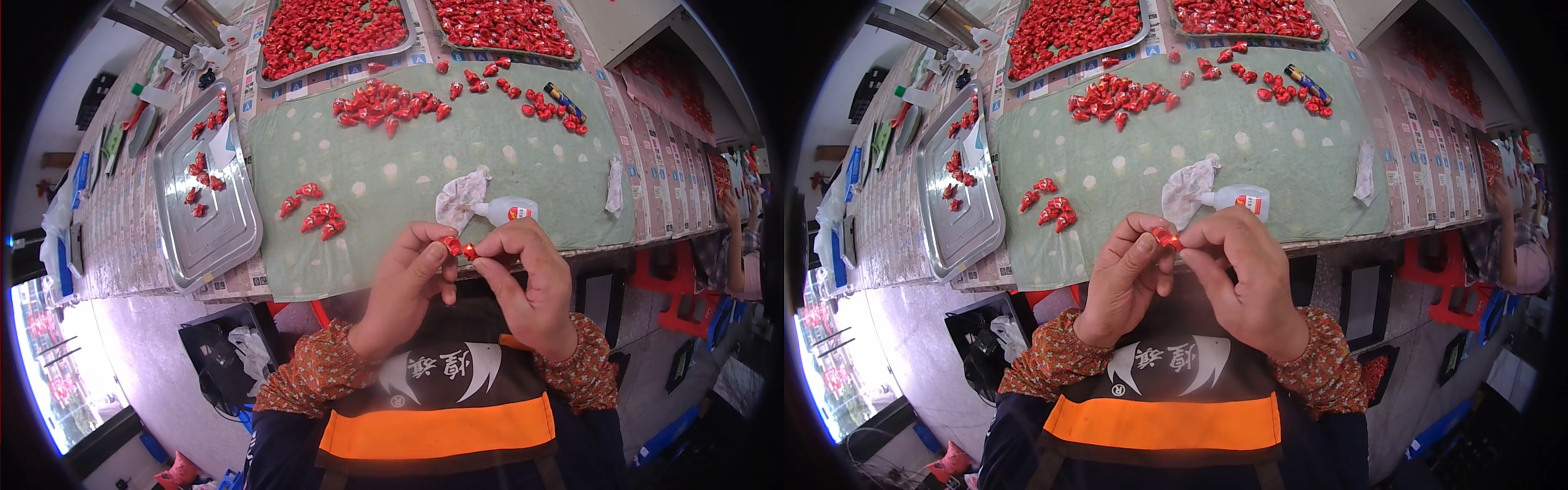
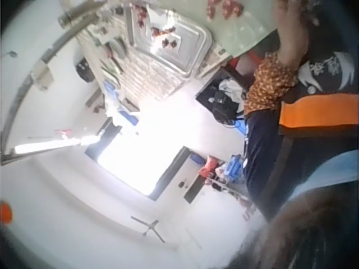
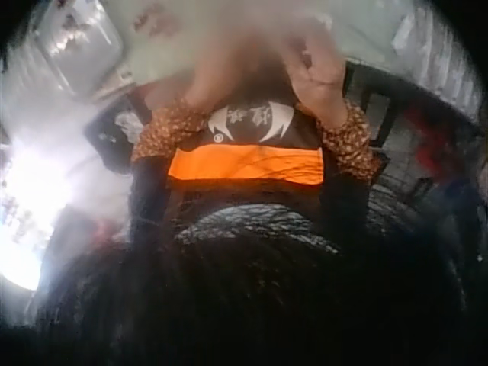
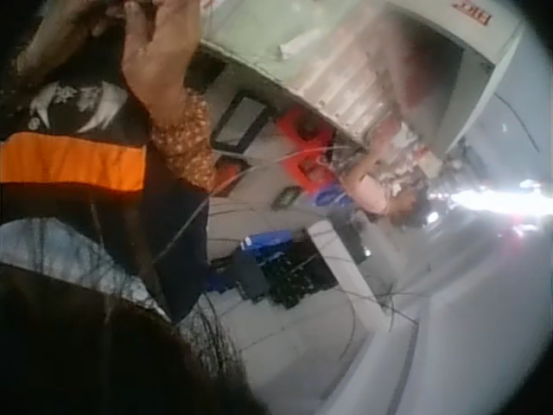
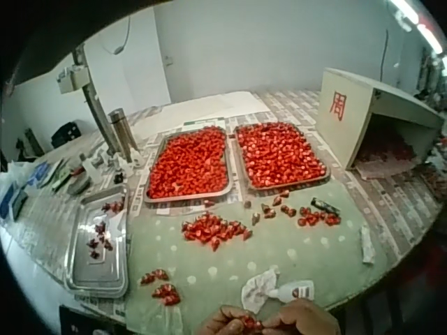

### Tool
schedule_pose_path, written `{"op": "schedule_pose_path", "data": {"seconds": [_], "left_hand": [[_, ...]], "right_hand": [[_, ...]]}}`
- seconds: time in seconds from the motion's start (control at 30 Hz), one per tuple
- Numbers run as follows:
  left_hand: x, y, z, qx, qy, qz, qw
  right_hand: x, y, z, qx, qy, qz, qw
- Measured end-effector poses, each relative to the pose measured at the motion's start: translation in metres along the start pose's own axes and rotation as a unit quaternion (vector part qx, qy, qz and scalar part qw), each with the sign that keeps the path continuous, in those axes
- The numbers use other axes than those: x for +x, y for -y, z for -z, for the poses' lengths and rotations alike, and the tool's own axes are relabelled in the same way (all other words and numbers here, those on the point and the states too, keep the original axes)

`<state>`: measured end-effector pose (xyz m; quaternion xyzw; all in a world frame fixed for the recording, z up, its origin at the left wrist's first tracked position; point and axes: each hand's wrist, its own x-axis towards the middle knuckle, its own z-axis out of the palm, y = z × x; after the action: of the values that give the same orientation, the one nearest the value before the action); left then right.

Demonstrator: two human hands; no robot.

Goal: Applying glue to red plastic components and assembling them at a workshop table.

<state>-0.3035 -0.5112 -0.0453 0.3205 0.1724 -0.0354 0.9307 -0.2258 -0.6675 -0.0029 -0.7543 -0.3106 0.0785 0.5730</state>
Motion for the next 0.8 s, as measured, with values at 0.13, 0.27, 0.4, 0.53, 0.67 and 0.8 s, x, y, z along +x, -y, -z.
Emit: {"op": "schedule_pose_path", "data": {"seconds": [0.13,0.27,0.4,0.53,0.67,0.8], "left_hand": [[-0.004,0.005,0.000,0.028,0.000,-0.031,0.999],[-0.008,0.009,0.000,0.061,-0.007,-0.053,0.997],[-0.009,0.016,0.007,0.116,0.008,-0.118,0.986],[-0.012,0.022,0.007,0.149,0.004,-0.155,0.977],[-0.011,0.030,0.012,0.137,0.017,-0.165,0.977],[-0.008,0.030,0.010,0.134,0.019,-0.171,0.976]], "right_hand": [[-0.007,0.001,-0.011,-0.028,-0.025,0.012,0.999],[-0.011,0.001,-0.015,-0.049,-0.035,0.025,0.998],[-0.017,0.001,-0.021,-0.024,-0.030,-0.012,0.999],[-0.024,-0.003,-0.027,0.031,-0.038,-0.076,0.996],[-0.024,-0.004,-0.032,0.036,-0.048,-0.066,0.996],[-0.022,-0.003,-0.031,0.073,-0.052,-0.082,0.993]]}}
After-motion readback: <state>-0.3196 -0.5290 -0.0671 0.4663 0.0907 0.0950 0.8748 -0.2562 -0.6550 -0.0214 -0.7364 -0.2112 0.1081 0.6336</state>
